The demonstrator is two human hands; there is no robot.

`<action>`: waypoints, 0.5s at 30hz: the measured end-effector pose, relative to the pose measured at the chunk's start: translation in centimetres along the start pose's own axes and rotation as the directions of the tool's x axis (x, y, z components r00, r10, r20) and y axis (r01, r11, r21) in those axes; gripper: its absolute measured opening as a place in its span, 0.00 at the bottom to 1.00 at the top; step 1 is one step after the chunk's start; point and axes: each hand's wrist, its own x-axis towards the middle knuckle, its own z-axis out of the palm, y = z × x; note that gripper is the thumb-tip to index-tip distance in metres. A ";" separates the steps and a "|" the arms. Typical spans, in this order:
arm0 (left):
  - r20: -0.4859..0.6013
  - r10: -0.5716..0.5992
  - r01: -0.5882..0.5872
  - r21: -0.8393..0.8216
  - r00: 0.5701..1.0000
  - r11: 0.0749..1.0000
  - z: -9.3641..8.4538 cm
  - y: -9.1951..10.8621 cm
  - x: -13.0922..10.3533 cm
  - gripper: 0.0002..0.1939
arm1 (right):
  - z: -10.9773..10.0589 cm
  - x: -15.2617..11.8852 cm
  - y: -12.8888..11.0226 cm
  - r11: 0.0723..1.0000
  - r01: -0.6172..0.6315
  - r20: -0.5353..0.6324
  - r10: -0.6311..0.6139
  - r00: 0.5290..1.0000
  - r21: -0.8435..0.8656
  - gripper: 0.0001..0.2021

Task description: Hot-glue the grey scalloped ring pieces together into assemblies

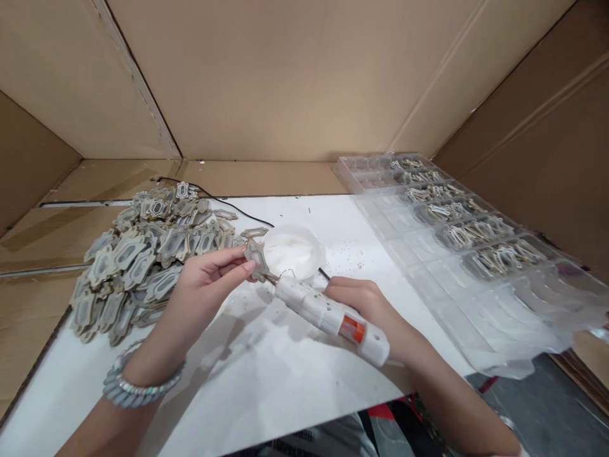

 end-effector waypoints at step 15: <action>-0.034 0.019 -0.018 0.051 0.999 0.999 0.0 0.2 0.1 0.09 | -0.1 0.0 -0.1 1.000 0.012 0.001 -0.012 1.000 -0.015 0.12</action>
